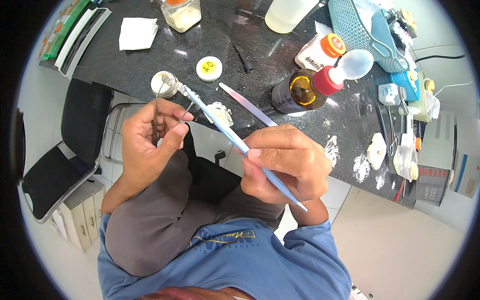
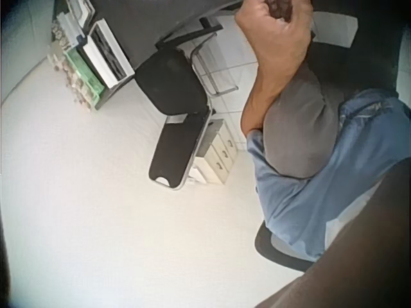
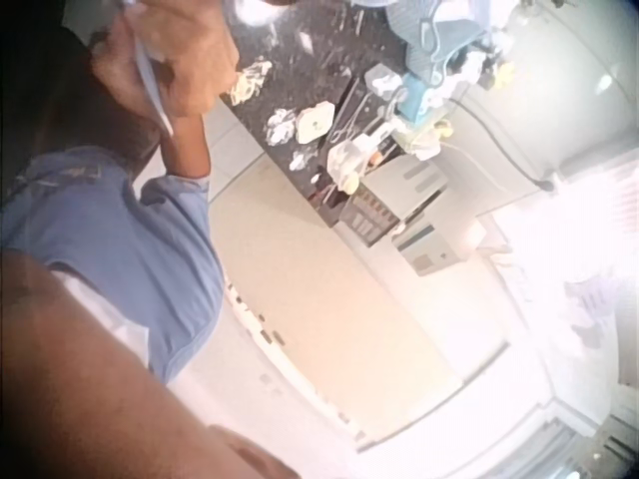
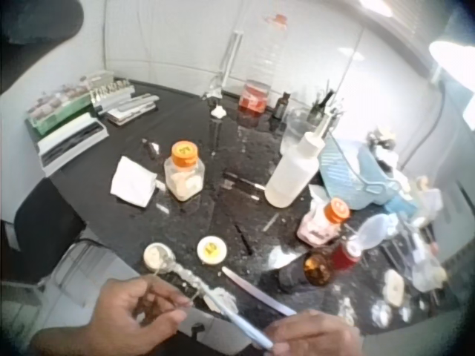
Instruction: The person holds a dental bridge using a wire tool and applies a white paste from a small jar onto the prosthetic teeth with a spatula. The person repeatedly dips the spatula into the jar and carefully spreads the material across the bridge surface.
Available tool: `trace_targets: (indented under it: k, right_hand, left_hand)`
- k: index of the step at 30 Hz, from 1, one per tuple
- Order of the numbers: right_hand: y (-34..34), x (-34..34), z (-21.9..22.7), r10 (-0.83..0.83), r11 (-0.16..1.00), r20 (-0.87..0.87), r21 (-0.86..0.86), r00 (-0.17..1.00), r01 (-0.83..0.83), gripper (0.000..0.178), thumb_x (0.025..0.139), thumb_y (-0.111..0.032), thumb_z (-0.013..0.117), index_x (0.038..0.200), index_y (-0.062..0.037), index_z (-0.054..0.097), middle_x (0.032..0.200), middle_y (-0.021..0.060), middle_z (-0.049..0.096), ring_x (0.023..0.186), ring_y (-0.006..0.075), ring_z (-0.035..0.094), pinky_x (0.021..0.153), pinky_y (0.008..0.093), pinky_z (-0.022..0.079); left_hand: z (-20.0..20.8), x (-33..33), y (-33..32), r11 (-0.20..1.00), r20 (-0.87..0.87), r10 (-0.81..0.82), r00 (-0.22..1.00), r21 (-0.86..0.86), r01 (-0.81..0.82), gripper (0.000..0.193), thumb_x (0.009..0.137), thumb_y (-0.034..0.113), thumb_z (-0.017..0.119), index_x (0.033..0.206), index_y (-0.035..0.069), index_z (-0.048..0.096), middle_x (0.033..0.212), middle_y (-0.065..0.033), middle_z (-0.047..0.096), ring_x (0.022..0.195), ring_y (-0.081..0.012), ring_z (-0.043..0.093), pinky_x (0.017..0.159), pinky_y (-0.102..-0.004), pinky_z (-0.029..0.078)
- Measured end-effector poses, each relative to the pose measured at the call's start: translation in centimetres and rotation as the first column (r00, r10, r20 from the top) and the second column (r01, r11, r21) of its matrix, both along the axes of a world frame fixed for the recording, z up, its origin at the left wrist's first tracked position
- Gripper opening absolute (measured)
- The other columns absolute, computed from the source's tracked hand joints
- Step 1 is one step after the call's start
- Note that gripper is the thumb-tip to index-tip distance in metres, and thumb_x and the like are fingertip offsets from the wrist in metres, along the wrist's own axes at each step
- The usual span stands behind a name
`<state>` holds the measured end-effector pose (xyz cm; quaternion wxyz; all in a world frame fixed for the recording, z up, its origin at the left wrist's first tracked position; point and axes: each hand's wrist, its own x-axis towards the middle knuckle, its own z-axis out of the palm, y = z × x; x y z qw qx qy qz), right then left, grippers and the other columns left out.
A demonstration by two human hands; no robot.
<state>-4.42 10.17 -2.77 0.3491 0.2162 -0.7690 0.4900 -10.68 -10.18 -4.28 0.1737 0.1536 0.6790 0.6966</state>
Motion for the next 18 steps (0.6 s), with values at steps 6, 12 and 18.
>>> trace_targets:
  k: [6,12,18]
  right_hand:
    - [0.01,0.06,0.1,0.001,1.0,0.022,0.024,1.0,-0.001,0.025,0.064,0.01,0.064,0.086,0.002,0.056,0.072,0.015,0.063,0.058,0.0208,0.064,0.054,0.0284,0.053]
    - [0.01,0.05,-0.01,-0.025,1.0,0.012,-0.014,1.0,0.025,0.025,0.064,0.01,0.065,0.086,0.0015,0.056,0.071,0.0143,0.063,0.058,0.0205,0.064,0.053,0.0284,0.053]
    - [0.06,0.11,0.01,-0.035,0.999,0.02,-0.014,0.999,0.036,0.023,0.064,0.009,0.066,0.085,0.0012,0.057,0.072,0.0149,0.064,0.059,0.0206,0.064,0.054,0.0289,0.053]
  left_hand:
    - [0.0,-0.09,-0.09,1.0,-0.032,-0.019,0.999,-0.016,0.018,0.011,0.083,-0.001,0.061,0.093,-0.003,0.058,0.065,0.0026,0.056,0.054,0.0035,0.043,0.048,-0.0139,0.031]
    - [0.19,-0.08,-0.02,1.0,-0.02,-0.012,1.0,-0.01,0.012,0.011,0.083,0.0,0.061,0.093,-0.003,0.058,0.065,0.002,0.057,0.054,0.0029,0.044,0.049,-0.0135,0.032]
    - [0.01,-0.15,-0.14,0.999,-0.035,-0.023,0.999,-0.029,0.022,0.012,0.083,0.001,0.062,0.093,-0.002,0.058,0.065,0.0026,0.057,0.053,0.0034,0.043,0.048,-0.0138,0.031]
